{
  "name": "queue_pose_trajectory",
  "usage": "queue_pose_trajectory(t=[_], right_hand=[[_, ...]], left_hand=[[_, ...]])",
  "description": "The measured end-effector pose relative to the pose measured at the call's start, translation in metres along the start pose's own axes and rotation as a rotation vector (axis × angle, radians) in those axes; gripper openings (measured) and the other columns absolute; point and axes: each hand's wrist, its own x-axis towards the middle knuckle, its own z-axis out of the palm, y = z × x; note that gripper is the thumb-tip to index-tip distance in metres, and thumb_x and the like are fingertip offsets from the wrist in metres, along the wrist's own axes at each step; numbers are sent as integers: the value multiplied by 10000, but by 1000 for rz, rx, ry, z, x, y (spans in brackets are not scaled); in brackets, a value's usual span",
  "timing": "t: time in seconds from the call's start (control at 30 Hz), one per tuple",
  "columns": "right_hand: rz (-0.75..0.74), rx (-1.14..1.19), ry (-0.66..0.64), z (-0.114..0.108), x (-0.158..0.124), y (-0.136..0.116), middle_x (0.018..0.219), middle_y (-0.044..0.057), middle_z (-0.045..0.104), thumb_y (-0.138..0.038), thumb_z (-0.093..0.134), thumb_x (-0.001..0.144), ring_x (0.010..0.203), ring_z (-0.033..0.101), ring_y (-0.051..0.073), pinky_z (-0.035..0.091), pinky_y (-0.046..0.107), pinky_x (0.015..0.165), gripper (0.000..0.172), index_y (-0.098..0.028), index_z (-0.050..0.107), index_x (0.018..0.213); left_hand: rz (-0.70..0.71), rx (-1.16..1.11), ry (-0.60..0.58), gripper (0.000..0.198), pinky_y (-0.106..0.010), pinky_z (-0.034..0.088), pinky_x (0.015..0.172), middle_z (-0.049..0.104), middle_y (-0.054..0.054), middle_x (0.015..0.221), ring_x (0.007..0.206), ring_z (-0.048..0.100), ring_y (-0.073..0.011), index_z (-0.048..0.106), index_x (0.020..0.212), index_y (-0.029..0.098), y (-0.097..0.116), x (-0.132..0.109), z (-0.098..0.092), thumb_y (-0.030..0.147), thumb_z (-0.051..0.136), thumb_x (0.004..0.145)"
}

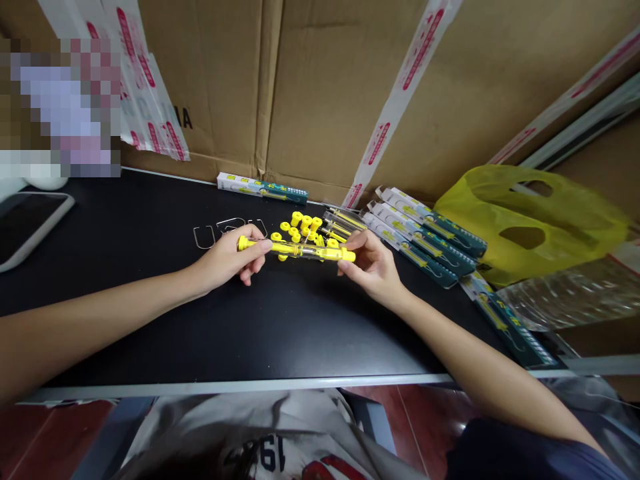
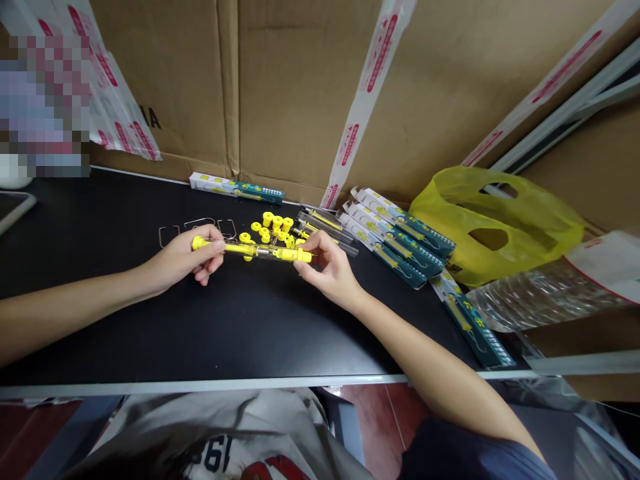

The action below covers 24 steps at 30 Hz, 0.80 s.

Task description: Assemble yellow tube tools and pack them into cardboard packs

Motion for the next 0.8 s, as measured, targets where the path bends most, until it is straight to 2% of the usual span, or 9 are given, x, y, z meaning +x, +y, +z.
queue_pose_trajectory(t=[0.2, 0.4, 0.57, 0.67, 0.73, 0.8], right_hand=[[93, 56, -26, 1, 0, -9, 784, -17, 537, -435, 716, 769, 478, 530, 77, 448, 220, 416, 355, -223, 445, 856], [164, 146, -84, 2, -2, -12, 625, -78, 547, -449, 690, 797, 341, 472, 53, 333, 177, 330, 378, -233, 388, 871], [235, 210, -84, 1, -5, -8, 473, -135, 434, -447, 676, 813, 285, 347, 48, 284, 162, 292, 367, -245, 379, 883], [215, 147, -67, -1, -4, -6, 459, -121, 429, -419, 702, 798, 311, 336, 50, 267, 163, 308, 341, -234, 425, 875], [152, 65, -22, -2, -2, -5, 578, -62, 506, -409, 755, 740, 411, 418, 65, 324, 177, 345, 345, -216, 489, 846], [70, 0, 32, -2, 1, -5, 753, 4, 539, -408, 798, 677, 588, 511, 110, 407, 197, 403, 354, -204, 539, 807]], left_hand=[[1, -9, -1, 262, -157, 460, 390, 530, 68, 557, 397, 452, -50, 434, 791, 193, 1, 0, 0, 404, 572, 865], [-10, -13, 3, 263, -163, 458, 388, 527, 67, 550, 391, 447, -52, 428, 777, 194, 3, 0, 1, 399, 570, 861], [-3, -17, -3, 269, -158, 456, 386, 530, 68, 548, 390, 445, -50, 429, 778, 194, 2, -1, 0, 407, 571, 862], [0, -23, -9, 264, -157, 461, 390, 536, 69, 553, 393, 448, -49, 434, 789, 195, 1, -1, 0, 407, 572, 866], [2, -21, -12, 267, -158, 463, 389, 536, 69, 551, 392, 447, -48, 438, 789, 193, 1, 0, 0, 411, 572, 865], [6, -16, -10, 279, -159, 462, 386, 534, 68, 544, 389, 444, -49, 437, 780, 192, 2, 0, 0, 418, 582, 857]])
